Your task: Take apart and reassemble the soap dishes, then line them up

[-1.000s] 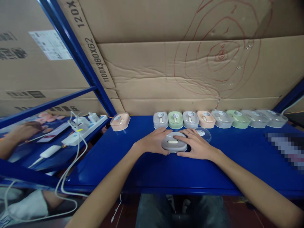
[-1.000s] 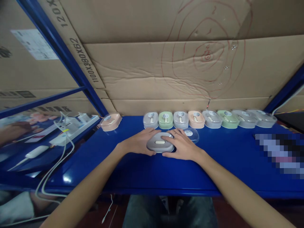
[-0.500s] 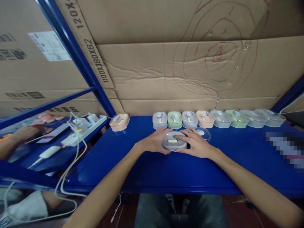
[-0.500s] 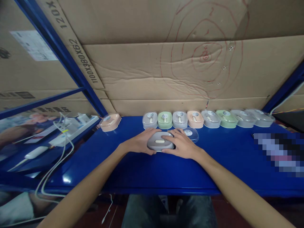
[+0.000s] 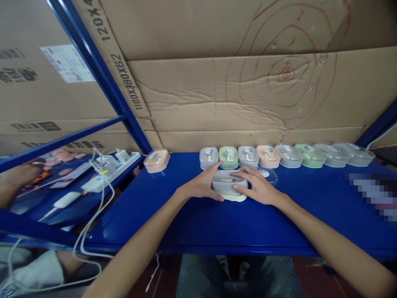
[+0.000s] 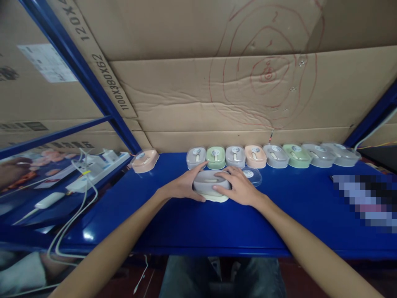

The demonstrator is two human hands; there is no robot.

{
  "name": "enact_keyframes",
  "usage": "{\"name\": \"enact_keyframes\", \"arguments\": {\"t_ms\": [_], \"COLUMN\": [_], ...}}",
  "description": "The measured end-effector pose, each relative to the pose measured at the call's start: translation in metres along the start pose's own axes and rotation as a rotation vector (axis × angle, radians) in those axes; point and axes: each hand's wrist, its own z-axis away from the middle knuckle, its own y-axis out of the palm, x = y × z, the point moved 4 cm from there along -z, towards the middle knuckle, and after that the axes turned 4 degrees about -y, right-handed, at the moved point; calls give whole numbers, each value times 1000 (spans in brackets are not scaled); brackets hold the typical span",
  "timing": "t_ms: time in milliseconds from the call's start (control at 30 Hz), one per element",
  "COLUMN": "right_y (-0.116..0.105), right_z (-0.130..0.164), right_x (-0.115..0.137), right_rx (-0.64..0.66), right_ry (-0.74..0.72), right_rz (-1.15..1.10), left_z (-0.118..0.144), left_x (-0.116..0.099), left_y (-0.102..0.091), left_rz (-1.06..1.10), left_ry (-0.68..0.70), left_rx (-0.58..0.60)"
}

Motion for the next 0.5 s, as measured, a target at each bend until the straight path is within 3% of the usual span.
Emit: {"name": "enact_keyframes", "arguments": {"t_ms": [100,267,367,500], "right_y": [-3,-17,-31,-37], "right_z": [-1,-1,1,4], "right_x": [-3,-10,-10,7], "right_rx": [-75,-271,-376,-306], "right_ry": [28,104,115,-56], "right_rz": [-84,-147,-138,-85], "left_z": [0,-2,-4,-5], "left_x": [2,1,-1,-1], "left_y": [-2,-4,-5,-8], "left_rz": [42,89,2,-177], "left_ry": [-18,72,108,150], "left_rx": [-8,-22,-41,-79]}}
